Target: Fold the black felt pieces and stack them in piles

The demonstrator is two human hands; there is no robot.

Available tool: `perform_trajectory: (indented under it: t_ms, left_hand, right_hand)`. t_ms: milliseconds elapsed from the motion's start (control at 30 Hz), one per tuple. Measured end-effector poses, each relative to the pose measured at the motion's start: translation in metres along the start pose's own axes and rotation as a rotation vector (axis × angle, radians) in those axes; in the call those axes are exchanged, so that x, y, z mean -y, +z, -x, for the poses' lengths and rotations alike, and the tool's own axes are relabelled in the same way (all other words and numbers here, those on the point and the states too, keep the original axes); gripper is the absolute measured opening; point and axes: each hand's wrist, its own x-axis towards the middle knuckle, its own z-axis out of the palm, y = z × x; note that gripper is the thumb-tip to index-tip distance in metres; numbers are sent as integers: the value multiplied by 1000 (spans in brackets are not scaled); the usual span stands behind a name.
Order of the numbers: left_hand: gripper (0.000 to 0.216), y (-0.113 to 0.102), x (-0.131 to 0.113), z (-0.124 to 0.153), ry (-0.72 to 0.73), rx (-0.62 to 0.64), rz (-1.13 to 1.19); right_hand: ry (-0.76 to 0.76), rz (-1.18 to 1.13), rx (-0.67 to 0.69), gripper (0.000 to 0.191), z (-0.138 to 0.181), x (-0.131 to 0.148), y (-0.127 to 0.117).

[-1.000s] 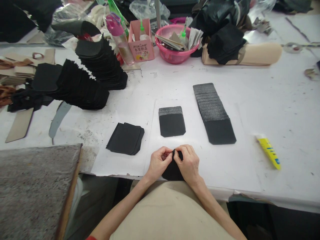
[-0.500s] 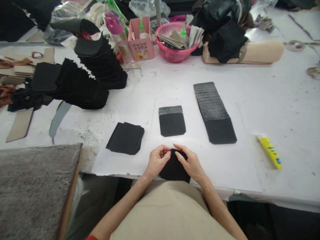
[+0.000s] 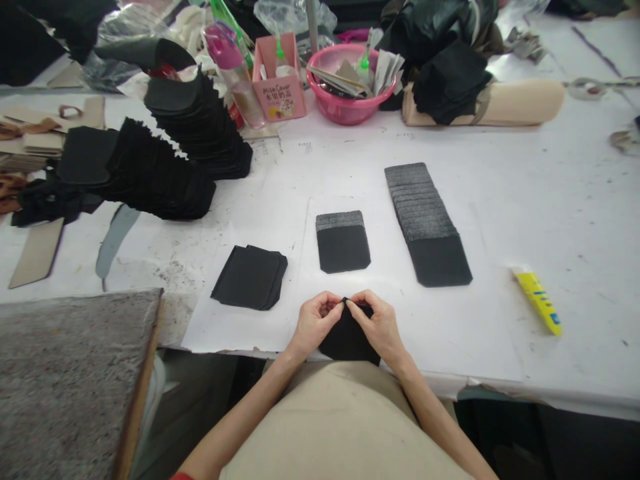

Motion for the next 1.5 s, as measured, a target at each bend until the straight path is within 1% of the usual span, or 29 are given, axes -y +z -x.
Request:
perform_trajectory:
  t_ms: [233, 433, 600, 733, 833, 933, 1000, 1100, 1267, 1367, 1500]
  left_hand:
    - [28, 0, 1, 0, 31, 15, -7]
    - [28, 1, -5, -2, 66, -1, -6]
    - [29, 2, -5, -2, 46, -55, 14]
    - [31, 1, -4, -2, 17, -55, 14]
    - [34, -2, -5, -2, 16, -39, 22]
    - [39, -3, -8, -3, -14, 32, 45]
    - [36, -2, -9, -3, -35, 66, 23]
    - [35, -1, -11, -3, -44, 49, 3]
    - [37, -3, -12, -2, -92, 26, 71]
    - [36, -4, -11, -2, -97, 25, 88]
    - [36, -4, -12, -2, -102, 16, 87]
  right_hand:
    - [-4, 16, -27, 15, 1, 1, 3]
    - [-4, 7, 0, 17, 1, 1, 2]
    - [50, 44, 135, 14, -2, 2, -13]
    - [89, 72, 201, 17, -4, 2, -25]
    - [98, 60, 208, 18, -4, 1, -26]
    - [103, 52, 212, 19, -4, 1, -25]
    - [95, 46, 223, 19, -5, 2, -25]
    - [78, 61, 245, 22, -6, 3, -31]
    - [106, 102, 267, 27, -6, 1, -51]
    - [165, 49, 257, 26, -4, -4, -60]
    - [266, -85, 229, 27, -1, -13, -63]
